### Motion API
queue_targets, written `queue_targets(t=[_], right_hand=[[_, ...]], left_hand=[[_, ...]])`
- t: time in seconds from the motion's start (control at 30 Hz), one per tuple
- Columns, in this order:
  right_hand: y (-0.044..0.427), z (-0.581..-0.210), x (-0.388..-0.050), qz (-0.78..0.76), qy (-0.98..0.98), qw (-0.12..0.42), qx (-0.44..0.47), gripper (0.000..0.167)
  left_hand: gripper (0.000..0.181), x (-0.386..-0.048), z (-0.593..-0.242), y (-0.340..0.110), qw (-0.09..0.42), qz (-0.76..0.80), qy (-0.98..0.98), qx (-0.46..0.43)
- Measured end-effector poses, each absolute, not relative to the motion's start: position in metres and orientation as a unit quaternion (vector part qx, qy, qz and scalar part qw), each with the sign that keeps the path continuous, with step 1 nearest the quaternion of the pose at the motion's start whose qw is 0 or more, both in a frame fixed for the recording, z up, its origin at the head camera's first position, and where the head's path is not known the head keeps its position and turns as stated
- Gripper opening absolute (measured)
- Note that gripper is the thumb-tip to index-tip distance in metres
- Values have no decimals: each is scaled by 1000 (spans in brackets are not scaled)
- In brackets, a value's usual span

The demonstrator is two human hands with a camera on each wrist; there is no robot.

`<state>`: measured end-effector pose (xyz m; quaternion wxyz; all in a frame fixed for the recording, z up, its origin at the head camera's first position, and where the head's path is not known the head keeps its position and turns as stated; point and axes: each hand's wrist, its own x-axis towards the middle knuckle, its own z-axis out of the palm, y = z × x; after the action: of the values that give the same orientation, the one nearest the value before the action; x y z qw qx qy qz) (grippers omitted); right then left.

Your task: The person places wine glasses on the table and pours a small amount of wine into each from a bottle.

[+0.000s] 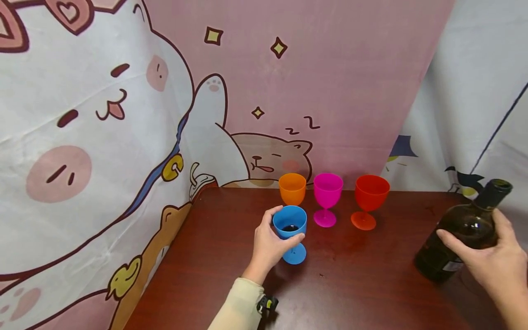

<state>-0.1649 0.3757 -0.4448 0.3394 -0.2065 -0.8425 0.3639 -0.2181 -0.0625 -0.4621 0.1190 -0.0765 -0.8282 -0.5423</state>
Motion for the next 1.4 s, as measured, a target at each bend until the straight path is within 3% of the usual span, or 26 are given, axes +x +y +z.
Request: queue_targets(t=[0.1, 0.5, 1.07, 1.4], right_hand=[[377, -446, -164, 368, -835, 353, -206, 99], [379, -442, -159, 372, -844, 318, -218, 105], [378, -443, -160, 380, -845, 299, -229, 102], [376, -442, -161, 393, -834, 312, -228, 102]], left_hand=[[86, -218, -460, -60, 116, -540, -830, -78], [86, -224, -453, -66, 115, -532, -836, -72], [94, -318, -441, -140, 142, -515, -845, 14], [98, -336, -443, -144, 129, -522, -843, 11]])
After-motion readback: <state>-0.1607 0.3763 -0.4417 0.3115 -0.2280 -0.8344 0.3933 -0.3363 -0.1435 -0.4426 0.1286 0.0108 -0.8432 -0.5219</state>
